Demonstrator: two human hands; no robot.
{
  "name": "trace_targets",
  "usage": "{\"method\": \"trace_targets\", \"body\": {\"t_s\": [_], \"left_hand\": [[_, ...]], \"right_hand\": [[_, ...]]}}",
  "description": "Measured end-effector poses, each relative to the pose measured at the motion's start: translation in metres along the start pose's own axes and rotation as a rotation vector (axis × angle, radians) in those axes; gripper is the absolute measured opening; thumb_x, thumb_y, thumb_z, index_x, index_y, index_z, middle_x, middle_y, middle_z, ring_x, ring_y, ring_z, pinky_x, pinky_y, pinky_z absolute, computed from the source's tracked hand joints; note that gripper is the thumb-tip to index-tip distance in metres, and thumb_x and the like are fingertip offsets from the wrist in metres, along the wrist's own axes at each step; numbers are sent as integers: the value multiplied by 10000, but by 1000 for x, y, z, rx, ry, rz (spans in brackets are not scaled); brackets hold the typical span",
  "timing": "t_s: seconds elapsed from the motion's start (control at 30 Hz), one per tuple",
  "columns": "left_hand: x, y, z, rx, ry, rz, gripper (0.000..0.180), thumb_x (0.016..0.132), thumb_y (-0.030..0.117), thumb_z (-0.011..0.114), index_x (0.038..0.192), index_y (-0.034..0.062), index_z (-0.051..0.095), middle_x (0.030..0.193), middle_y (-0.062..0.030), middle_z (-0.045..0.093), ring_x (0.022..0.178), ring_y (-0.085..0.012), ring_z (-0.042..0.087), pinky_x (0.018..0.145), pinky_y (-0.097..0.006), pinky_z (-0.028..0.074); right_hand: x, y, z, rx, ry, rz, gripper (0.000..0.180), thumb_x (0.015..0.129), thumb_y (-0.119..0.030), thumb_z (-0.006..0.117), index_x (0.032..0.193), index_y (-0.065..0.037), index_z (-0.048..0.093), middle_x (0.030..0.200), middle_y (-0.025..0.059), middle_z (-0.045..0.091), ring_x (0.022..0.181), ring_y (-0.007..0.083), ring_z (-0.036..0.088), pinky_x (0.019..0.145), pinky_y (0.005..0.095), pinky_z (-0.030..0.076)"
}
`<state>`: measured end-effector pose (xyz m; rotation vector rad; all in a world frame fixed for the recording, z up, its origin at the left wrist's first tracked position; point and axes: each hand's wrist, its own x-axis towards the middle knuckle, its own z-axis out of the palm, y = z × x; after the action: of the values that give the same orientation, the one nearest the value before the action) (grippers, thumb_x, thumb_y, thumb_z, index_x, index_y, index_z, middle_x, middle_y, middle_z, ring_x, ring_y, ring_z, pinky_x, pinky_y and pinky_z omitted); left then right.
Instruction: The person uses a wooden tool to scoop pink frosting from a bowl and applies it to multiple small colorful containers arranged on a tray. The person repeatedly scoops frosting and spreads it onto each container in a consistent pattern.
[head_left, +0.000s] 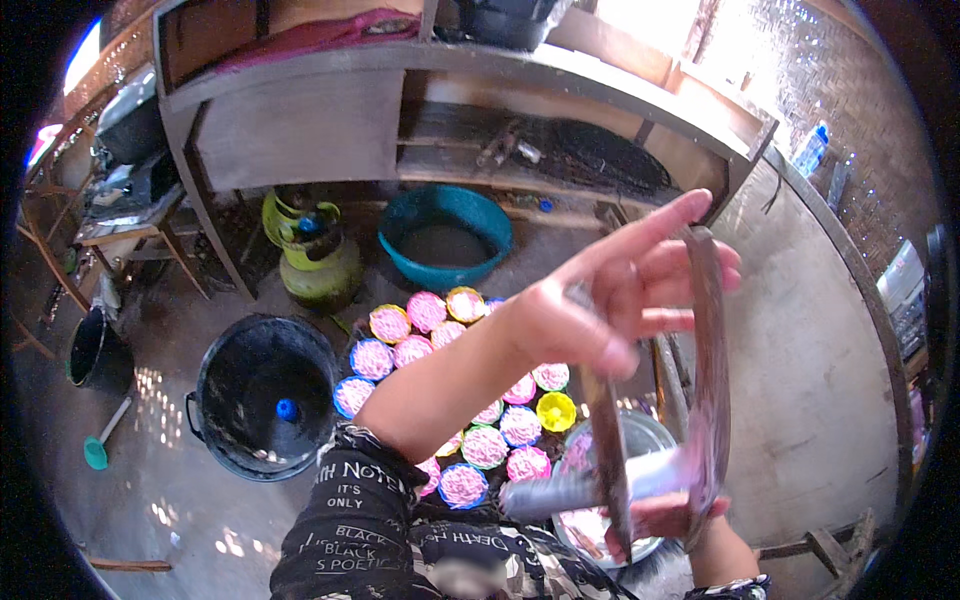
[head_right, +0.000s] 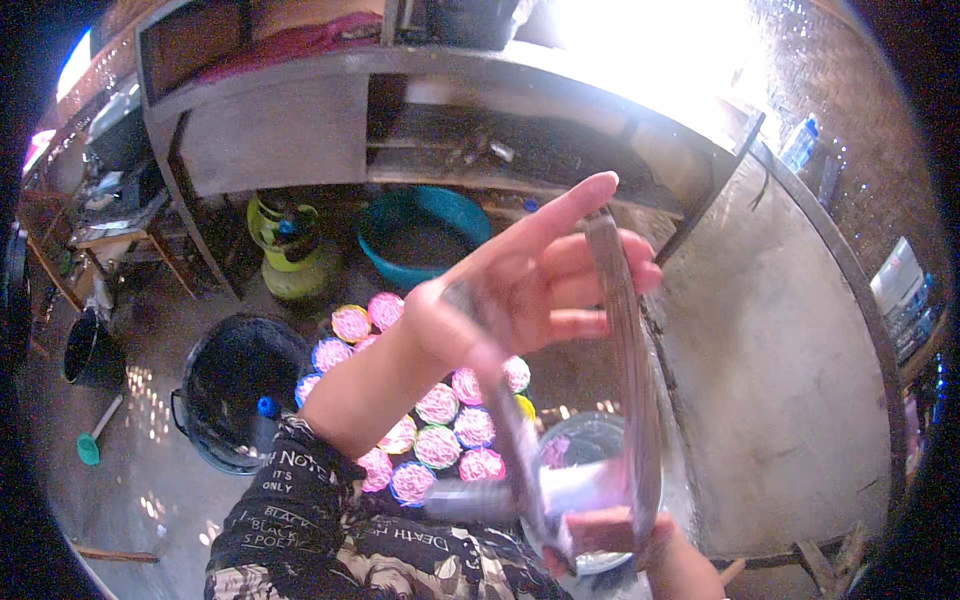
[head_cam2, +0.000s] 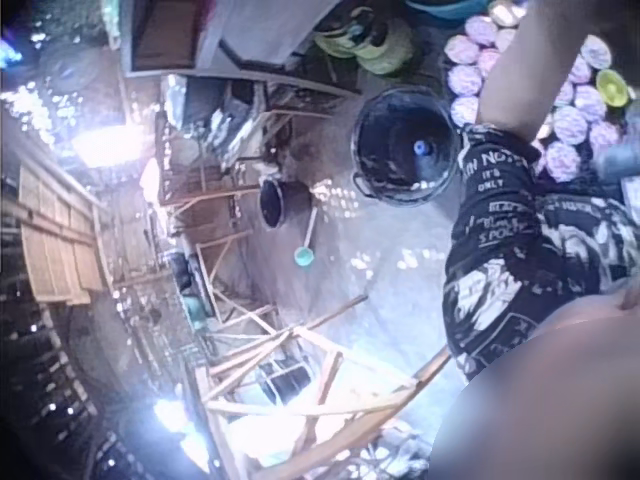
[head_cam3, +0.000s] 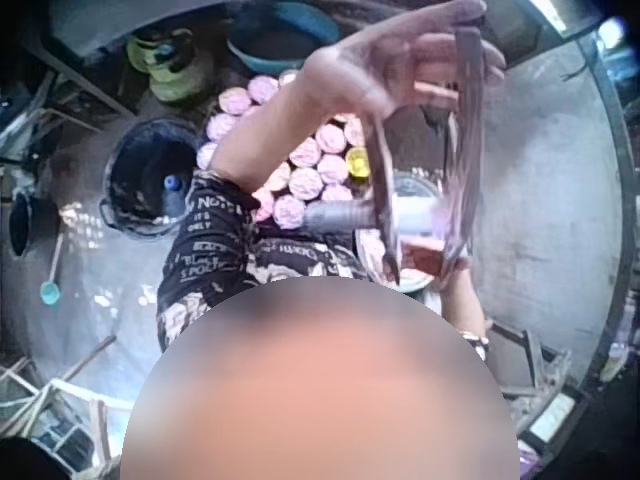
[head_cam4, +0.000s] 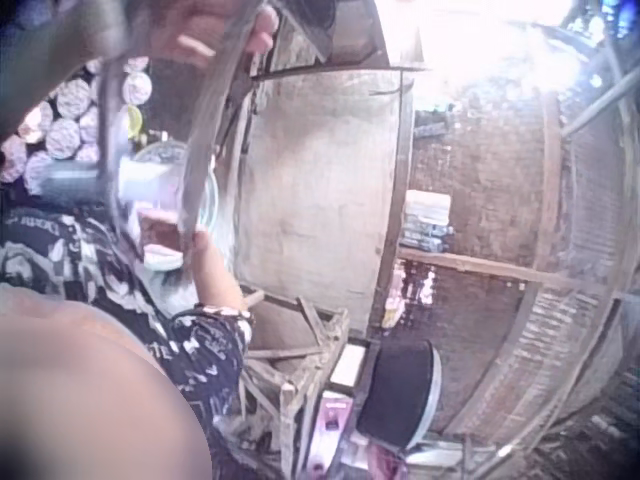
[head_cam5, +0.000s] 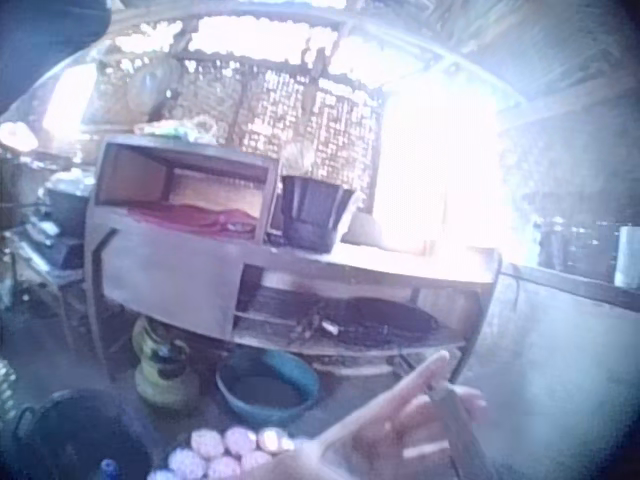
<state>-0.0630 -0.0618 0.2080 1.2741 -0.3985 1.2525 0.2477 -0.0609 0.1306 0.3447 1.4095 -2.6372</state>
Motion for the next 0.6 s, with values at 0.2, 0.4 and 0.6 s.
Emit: {"method": "trace_targets", "body": {"t_s": [0.2,0.4,0.6], "left_hand": [[-23,-30,-76,-177,404,45,620,752,145,601,1326,116,369,1255,-129,485,1211,-283,421,975,-455,355],[-54,-67,-127,-383,770,134,550,761,636,529,975,136,612,946,-80,602,944,-266,563,847,-420,445],[-81,-82,-145,-455,717,219,530,800,621,480,951,139,640,925,-92,635,926,-275,597,786,-363,485]], "right_hand": [[1,-26,-4,-94,282,46,1171,624,-871,338,1364,34,263,1201,260,473,1059,370,505,910,481,374],[11,-37,-30,-109,370,170,1041,693,-771,431,1344,30,298,1192,255,490,1057,356,522,917,461,382],[7,-29,-45,-90,480,243,968,703,-704,517,1324,14,330,1166,252,505,1052,358,529,909,460,392]]}}
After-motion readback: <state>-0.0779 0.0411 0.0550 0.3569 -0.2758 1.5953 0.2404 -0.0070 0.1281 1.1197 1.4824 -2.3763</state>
